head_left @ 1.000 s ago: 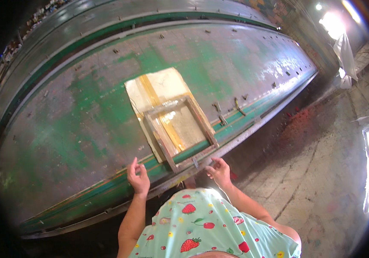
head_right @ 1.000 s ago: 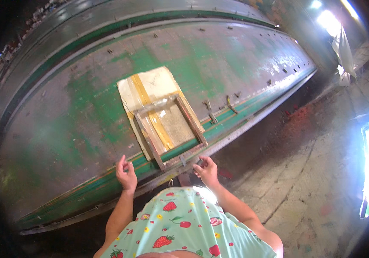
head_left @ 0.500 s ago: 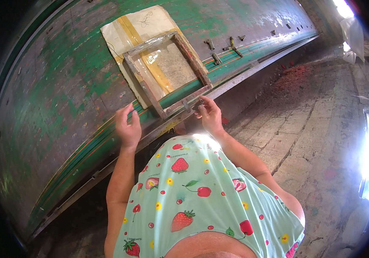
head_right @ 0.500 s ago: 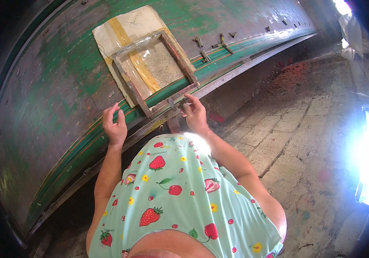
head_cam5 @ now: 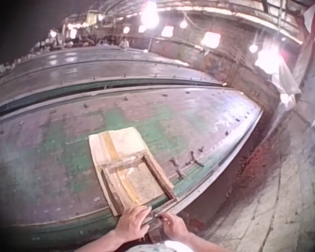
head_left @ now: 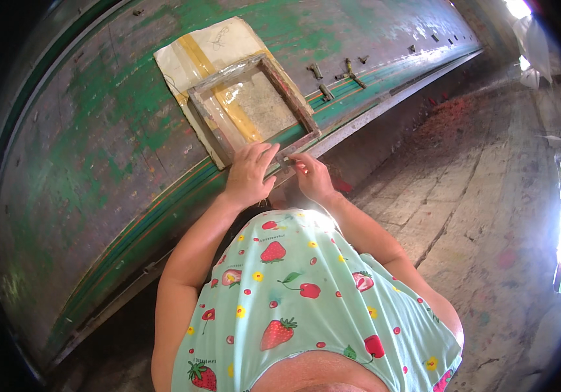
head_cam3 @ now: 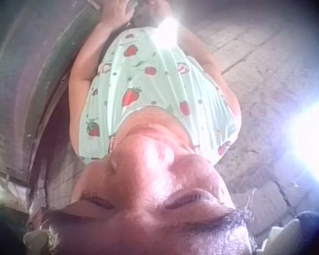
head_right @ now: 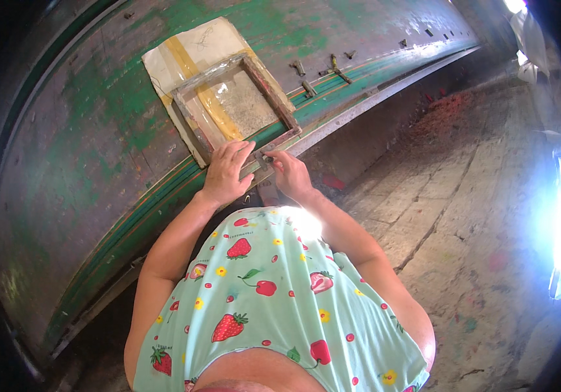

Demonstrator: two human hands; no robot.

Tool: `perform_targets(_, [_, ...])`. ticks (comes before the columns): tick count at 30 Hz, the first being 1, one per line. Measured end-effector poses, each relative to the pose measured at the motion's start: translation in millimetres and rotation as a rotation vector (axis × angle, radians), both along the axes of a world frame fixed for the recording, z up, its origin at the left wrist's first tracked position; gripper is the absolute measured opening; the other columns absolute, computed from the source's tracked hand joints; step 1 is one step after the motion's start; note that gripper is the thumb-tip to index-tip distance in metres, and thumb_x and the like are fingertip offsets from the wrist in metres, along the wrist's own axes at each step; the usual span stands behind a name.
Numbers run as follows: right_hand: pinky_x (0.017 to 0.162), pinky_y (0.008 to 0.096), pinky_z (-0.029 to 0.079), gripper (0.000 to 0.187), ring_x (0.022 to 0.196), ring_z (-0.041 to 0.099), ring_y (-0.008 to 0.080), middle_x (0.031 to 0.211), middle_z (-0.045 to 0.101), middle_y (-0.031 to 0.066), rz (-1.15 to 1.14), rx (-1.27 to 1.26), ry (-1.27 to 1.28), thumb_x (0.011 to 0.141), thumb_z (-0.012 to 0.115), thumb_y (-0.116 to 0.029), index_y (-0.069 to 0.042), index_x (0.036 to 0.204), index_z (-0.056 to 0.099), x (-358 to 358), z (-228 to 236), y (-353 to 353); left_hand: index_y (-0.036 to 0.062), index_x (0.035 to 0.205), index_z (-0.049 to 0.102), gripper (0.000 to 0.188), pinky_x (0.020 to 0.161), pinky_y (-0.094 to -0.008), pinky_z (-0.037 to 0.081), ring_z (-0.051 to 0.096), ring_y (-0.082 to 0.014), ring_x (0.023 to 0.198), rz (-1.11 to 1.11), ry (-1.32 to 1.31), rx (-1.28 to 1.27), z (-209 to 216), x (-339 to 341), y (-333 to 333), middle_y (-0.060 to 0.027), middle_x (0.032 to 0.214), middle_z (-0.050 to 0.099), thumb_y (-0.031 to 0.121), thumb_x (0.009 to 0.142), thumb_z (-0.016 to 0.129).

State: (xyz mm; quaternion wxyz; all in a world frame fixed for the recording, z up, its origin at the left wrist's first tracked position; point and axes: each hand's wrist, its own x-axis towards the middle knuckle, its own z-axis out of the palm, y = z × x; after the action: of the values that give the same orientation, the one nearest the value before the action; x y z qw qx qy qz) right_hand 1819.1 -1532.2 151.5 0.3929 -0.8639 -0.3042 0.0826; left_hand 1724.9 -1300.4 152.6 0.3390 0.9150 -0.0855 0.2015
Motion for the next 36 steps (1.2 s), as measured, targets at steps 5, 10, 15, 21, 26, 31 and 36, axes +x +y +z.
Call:
perform_targets(5, [0.090,0.0482,0.067,0.038,0.108,0.082,0.0374,0.120,0.078,0.0174,0.014,0.005,-0.041,0.099,0.074,0.002,-0.008,0.134,0.076,0.9,1.4,-0.5,0.0110,0.168,0.052,0.092,0.132,-0.0600,0.037,0.047,-0.0438,0.156,-0.086,0.137,0.170,-7.6,14.9,-16.4,-0.0185,0.163,0.054,0.022,0.086,0.092])
perform_targets(10, [0.089,0.0508,0.066,0.023,0.107,0.080,0.0423,0.115,0.078,0.0206,-0.205,-0.084,0.047,0.104,0.074,-0.015,-0.007,0.123,0.083,-6.7,-8.5,-12.5,0.0122,0.160,0.061,0.072,0.132,-0.0596,0.038,0.048,-0.0447,0.156,-0.110,0.077,0.140,-18.0,23.4,-22.6,-0.0174,0.161,0.057,0.027,0.095,0.089])
perform_targets(15, [0.093,0.0555,0.064,0.030,0.107,0.079,0.0475,0.116,0.081,0.0245,-0.151,-0.223,0.122,0.108,0.070,-0.029,-0.005,0.116,0.086,2.1,-12.6,-18.2,0.0121,0.141,0.072,0.043,0.130,-0.0588,0.040,0.050,-0.0439,0.154,-0.083,0.062,0.134,-25.9,32.5,-25.2,-0.0171,0.157,0.060,0.027,0.102,0.083])
perform_targets(21, [0.097,0.0584,0.062,0.035,0.107,0.079,0.0493,0.111,0.082,0.0282,-0.119,-0.335,0.228,0.108,0.069,-0.034,-0.004,0.114,0.086,14.8,-13.2,-11.6,0.0126,0.131,0.073,0.033,0.129,-0.0586,0.041,0.051,-0.0436,0.153,-0.119,0.044,0.151,-27.0,42.9,-25.5,-0.0145,0.153,0.062,0.026,0.102,0.083])
perform_targets(26, [0.097,0.0583,0.062,0.034,0.106,0.078,0.0500,0.110,0.082,0.0279,-0.070,-0.361,0.302,0.108,0.070,-0.034,-0.004,0.115,0.086,19.1,-15.6,-16.1,0.0130,0.129,0.072,0.032,0.130,-0.0601,0.039,0.051,-0.0435,0.152,-0.091,0.054,0.187,-27.0,44.9,-30.3,-0.0140,0.149,0.063,0.030,0.103,0.081])
perform_targets(31, [0.097,0.0580,0.063,0.033,0.107,0.079,0.0487,0.110,0.082,0.0269,-0.071,-0.340,0.209,0.107,0.071,-0.033,-0.004,0.116,0.086,14.6,-16.5,-13.7,0.0138,0.137,0.067,0.037,0.133,-0.0642,0.034,0.046,-0.0446,0.157,-0.083,0.123,0.242,-21.1,42.5,-32.0,-0.0162,0.156,0.059,0.026,0.103,0.076])
perform_targets(36, [0.095,0.0540,0.065,0.028,0.106,0.081,0.0431,0.114,0.084,0.0219,-0.168,-0.286,0.172,0.098,0.080,-0.030,-0.007,0.114,0.086,3.1,-15.6,-15.2,0.0135,0.139,0.063,0.043,0.136,-0.0670,0.031,0.042,-0.0445,0.163,-0.104,0.172,0.358,-22.0,43.2,-31.5,-0.0178,0.164,0.054,0.015,0.098,0.073])
